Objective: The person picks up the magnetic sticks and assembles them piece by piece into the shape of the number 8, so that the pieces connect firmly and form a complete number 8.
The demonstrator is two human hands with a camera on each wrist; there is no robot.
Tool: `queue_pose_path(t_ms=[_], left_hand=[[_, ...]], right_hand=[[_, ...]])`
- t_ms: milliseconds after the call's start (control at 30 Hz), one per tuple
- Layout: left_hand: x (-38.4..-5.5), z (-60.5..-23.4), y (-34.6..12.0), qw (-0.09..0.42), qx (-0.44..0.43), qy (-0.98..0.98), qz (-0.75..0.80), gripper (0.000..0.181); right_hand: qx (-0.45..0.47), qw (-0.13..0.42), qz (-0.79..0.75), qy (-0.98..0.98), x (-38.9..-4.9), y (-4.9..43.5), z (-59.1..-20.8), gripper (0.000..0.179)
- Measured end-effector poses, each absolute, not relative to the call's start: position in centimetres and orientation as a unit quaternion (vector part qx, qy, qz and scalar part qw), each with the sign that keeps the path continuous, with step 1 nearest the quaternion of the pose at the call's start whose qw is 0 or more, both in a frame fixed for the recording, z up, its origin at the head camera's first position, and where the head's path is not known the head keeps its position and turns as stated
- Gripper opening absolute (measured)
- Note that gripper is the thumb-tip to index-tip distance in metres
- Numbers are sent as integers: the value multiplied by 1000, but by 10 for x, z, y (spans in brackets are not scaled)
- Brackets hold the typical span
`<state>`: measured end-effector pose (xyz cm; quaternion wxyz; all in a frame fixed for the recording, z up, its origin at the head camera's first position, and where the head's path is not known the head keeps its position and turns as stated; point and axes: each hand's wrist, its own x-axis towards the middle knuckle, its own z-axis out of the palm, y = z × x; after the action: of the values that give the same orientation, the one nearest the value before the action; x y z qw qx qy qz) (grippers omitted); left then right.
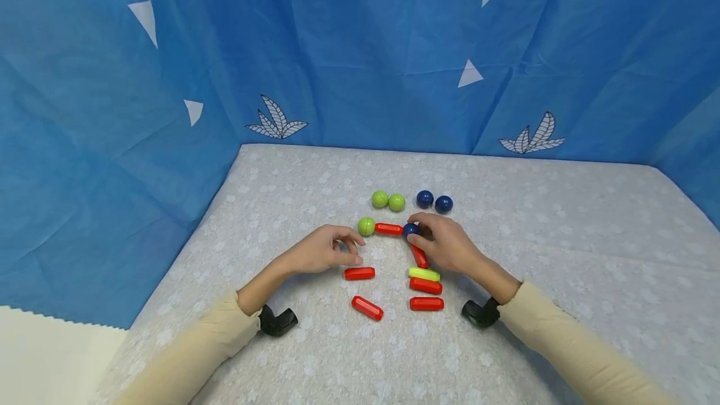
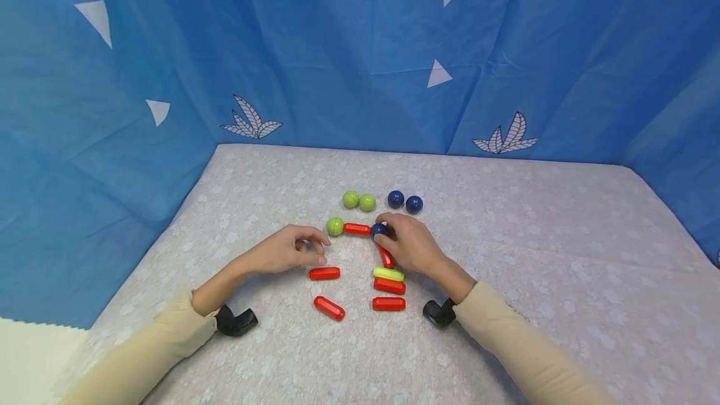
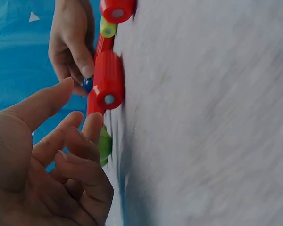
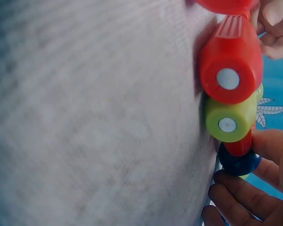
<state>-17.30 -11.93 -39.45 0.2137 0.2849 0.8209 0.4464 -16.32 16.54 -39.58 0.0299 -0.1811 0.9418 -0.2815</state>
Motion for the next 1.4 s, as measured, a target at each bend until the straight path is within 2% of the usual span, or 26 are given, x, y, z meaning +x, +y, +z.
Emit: queue_pose_path(t_ms=[133, 367, 700, 1067, 1400], left_hand=[[-168, -397, -117, 228, 293, 828, 421, 32], [-162, -393, -113, 216, 302, 849, 375, 22], [-165, -395, -115, 228, 288, 837, 405, 18], [-179, -395, -124, 193, 229, 829, 472, 18], [-185, -397, -125, 161, 197, 847, 466, 17]], right_hand=[[-185, 27, -281, 941, -164, 165, -396, 31], [-186, 23, -281, 941, -164, 165, -395, 31], [-185, 21, -283, 941, -163, 165, -396, 31], [-187, 21, -284, 940, -163, 165, -396, 31], [-187, 21, -282, 941, -163, 165, -396, 30]])
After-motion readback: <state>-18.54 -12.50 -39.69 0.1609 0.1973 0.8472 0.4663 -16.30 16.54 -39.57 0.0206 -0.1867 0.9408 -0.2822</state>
